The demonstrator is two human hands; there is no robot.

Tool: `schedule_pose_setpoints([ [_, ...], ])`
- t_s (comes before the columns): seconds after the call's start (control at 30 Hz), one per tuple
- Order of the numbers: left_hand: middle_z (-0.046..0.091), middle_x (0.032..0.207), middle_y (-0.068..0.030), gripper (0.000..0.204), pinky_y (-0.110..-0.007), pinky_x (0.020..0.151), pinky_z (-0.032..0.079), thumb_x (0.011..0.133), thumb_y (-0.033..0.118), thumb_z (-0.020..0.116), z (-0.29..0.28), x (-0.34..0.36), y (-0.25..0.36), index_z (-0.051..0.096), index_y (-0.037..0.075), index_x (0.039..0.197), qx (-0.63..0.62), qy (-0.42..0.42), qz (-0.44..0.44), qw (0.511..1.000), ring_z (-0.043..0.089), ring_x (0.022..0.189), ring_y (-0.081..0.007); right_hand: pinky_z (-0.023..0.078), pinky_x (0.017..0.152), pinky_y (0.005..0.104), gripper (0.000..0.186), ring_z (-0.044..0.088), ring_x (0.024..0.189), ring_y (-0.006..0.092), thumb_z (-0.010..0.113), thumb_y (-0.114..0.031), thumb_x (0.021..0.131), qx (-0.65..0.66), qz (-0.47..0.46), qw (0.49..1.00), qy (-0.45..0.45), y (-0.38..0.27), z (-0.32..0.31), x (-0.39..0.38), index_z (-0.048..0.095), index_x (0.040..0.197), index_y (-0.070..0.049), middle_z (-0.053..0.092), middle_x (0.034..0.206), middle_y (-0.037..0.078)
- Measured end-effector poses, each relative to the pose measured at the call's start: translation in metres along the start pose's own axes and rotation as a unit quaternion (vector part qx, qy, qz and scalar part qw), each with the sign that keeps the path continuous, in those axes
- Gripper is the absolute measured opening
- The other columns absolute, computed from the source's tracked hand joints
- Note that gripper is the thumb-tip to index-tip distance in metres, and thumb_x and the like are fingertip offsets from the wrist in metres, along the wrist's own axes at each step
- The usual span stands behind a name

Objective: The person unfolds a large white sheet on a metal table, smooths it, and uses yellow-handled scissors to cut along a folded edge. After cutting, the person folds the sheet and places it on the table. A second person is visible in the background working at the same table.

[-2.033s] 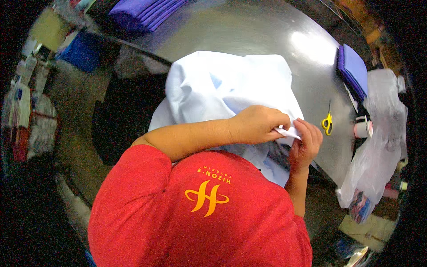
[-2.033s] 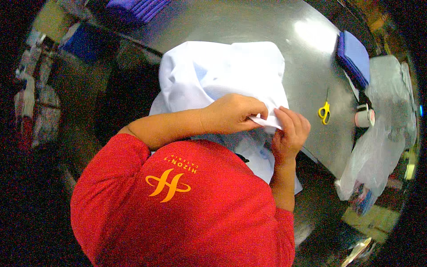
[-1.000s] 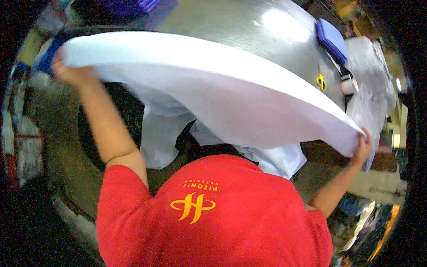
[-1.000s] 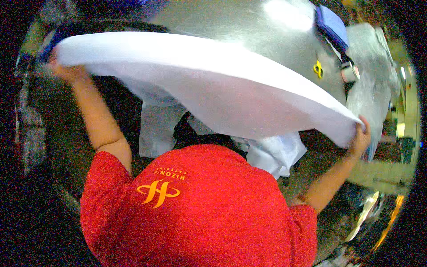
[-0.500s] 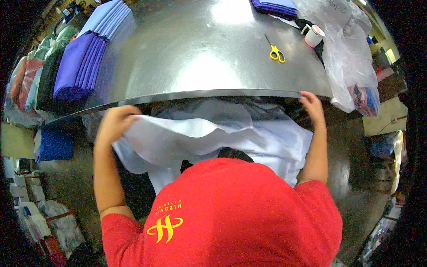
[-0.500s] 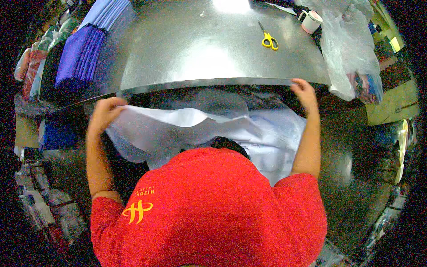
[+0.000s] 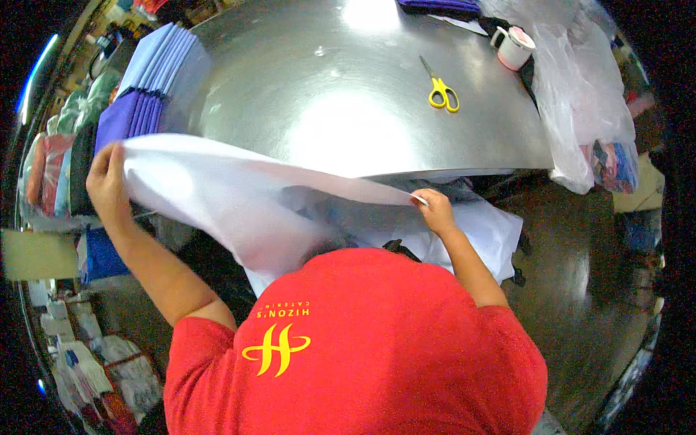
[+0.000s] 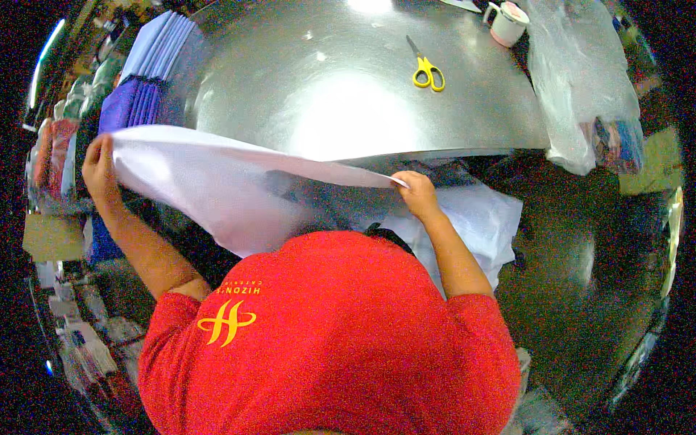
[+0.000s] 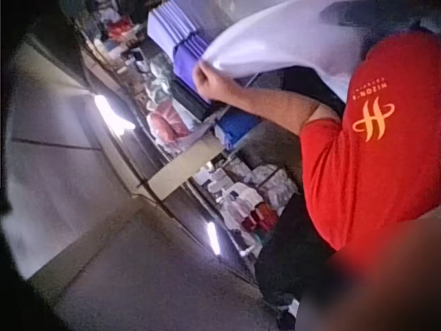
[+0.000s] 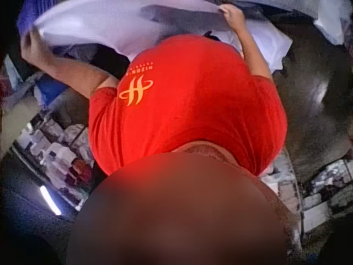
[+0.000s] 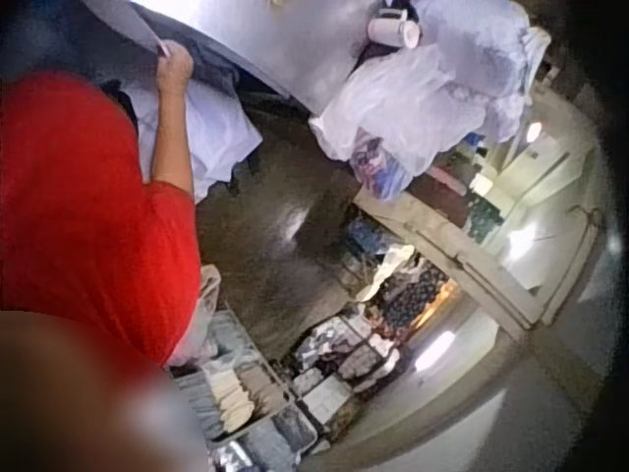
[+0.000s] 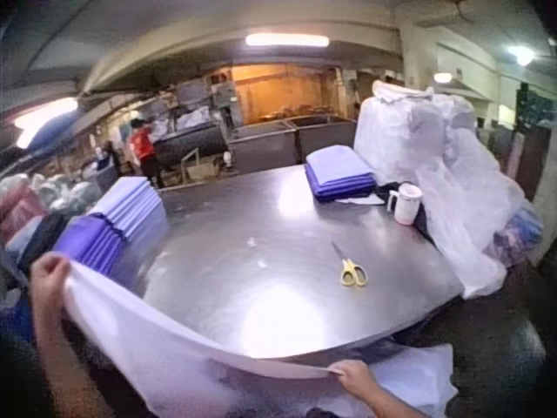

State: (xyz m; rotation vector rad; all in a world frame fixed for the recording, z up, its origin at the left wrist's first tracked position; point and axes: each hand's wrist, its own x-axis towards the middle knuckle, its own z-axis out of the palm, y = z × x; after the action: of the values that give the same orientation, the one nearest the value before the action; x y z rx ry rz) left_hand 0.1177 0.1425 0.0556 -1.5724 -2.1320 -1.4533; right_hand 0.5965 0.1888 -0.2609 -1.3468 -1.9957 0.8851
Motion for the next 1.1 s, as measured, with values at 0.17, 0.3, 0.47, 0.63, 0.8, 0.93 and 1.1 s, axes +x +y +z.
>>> schedule_pose_setpoints([
  [0.17,0.059,0.11,-0.0124,0.041,-0.036,0.093,0.04,0.069,0.014,0.072,0.086,-0.051,0.043,0.06,0.005,0.106,0.166,-0.123,0.136,0.969,0.054,0.104,-0.0284,0.049,0.072,0.0382,0.02,0.062,0.081,0.0329,0.057,-0.021,0.08,0.076,-0.031,0.997,0.013,-0.049,0.0,0.014,0.065,0.093,-0.009,0.064,0.086,0.014],
  [0.3,0.062,0.101,-0.015,0.044,-0.039,0.079,0.047,0.075,0.027,0.069,0.185,-0.151,0.075,0.055,0.008,0.112,-0.006,-0.486,0.298,0.822,0.059,0.092,-0.0319,0.049,0.07,0.0387,0.019,0.062,0.081,0.0314,0.058,-0.024,0.077,-0.014,-0.153,0.988,-0.009,-0.11,-0.012,0.036,0.065,0.091,-0.013,0.064,0.085,0.013],
  [0.47,0.06,0.064,-0.0105,0.014,-0.029,0.053,0.047,0.086,0.017,0.058,0.204,-0.163,0.061,0.063,0.005,0.087,-0.068,-0.445,0.127,0.884,0.059,0.055,-0.0179,0.05,0.073,0.0361,0.02,0.063,0.085,0.0259,0.059,-0.013,0.072,-0.117,-0.099,0.982,0.112,-0.078,-0.053,0.021,0.067,0.09,-0.014,0.066,0.09,0.009],
  [0.63,0.06,0.065,-0.0111,0.014,-0.03,0.054,0.045,0.085,0.016,0.059,0.198,-0.155,0.056,0.064,0.003,0.086,-0.058,-0.405,0.094,0.908,0.058,0.056,-0.018,0.048,0.075,0.03,0.02,0.063,0.083,0.0213,0.059,0.0,0.073,-0.039,0.039,0.969,0.242,-0.007,-0.084,-0.017,0.068,0.09,-0.005,0.066,0.089,0.01],
  [0.8,0.061,0.068,-0.0136,0.014,-0.03,0.055,0.045,0.084,0.016,0.06,0.206,-0.154,0.06,0.064,0.003,0.087,-0.071,-0.377,0.074,0.92,0.059,0.058,-0.0215,0.047,0.075,0.0288,0.017,0.06,0.082,0.0202,0.061,-0.001,0.075,0.049,-0.025,0.968,0.246,0.024,-0.106,-0.025,0.069,0.089,-0.006,0.064,0.088,0.008],
  [0.93,0.063,0.07,-0.0125,0.014,-0.03,0.058,0.046,0.084,0.014,0.059,0.21,-0.159,0.067,0.063,0.002,0.086,-0.076,-0.417,0.118,0.898,0.06,0.061,-0.0189,0.046,0.07,0.0253,0.042,0.056,0.076,0.0131,0.067,-0.003,0.069,0.125,0.05,0.984,0.118,0.012,-0.099,-0.016,0.061,0.111,-0.01,0.056,0.109,0.006],
  [1.1,0.063,0.074,-0.0141,0.014,-0.034,0.059,0.047,0.083,0.017,0.06,0.218,-0.17,0.089,0.064,0.004,0.085,-0.058,-0.438,0.133,0.887,0.062,0.064,-0.0258,0.044,0.084,0.0376,0.052,0.056,0.095,0.0228,0.072,-0.016,0.063,-0.083,-0.126,0.977,0.147,-0.033,-0.059,-0.01,0.057,0.113,-0.011,0.053,0.116,0.009],
])
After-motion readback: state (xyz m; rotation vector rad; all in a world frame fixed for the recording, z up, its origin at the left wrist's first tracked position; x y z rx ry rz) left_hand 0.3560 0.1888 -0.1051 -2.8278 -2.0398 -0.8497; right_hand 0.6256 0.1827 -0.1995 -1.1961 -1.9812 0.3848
